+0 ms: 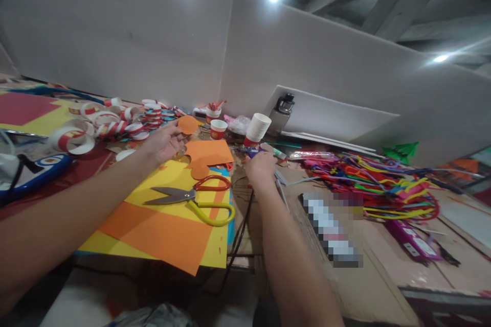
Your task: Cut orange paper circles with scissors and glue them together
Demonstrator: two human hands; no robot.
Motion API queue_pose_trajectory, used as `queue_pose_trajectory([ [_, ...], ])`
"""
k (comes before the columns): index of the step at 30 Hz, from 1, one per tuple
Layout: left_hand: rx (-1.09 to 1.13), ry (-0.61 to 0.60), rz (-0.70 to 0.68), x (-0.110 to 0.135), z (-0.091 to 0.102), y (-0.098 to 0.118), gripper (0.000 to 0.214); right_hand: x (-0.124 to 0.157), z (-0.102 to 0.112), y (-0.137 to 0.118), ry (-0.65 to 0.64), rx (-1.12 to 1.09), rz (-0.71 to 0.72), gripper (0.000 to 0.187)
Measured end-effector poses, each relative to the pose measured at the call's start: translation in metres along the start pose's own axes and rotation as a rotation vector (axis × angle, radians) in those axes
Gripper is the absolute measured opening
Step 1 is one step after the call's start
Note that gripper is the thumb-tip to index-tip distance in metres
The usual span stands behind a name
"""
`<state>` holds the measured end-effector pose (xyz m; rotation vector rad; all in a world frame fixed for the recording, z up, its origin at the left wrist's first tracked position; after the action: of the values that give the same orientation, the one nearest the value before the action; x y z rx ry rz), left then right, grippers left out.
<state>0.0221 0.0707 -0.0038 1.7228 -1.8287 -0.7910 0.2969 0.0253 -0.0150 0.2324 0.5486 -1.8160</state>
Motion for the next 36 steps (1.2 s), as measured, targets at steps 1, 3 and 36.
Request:
queue_pose_trajectory([
  [1, -0.001, 0.01, -0.014, 0.0, 0.0, 0.001, 0.054, 0.004, 0.008, -0.007, 0.086, 0.06, -0.024, 0.036],
  [3, -0.017, 0.021, -0.021, 0.0, 0.001, 0.002, 0.052, 0.014, 0.012, -0.032, 0.037, 0.02, 0.103, 0.03],
  [36, -0.132, -0.249, 0.172, 0.027, -0.023, -0.037, 0.028, 0.038, -0.002, -0.08, -0.372, -1.349, -0.184, 0.028],
])
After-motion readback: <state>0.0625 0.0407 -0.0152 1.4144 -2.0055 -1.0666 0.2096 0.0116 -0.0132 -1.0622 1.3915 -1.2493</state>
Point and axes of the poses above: each hand's wrist, its own x-axis away from the middle knuckle, its own z-axis out of the back of the hand, y = z × x, the point moved 4 cm from there along -x, towards the middle knuckle, and after that the axes turned 5 degrees about x, right-handed, at the moved point
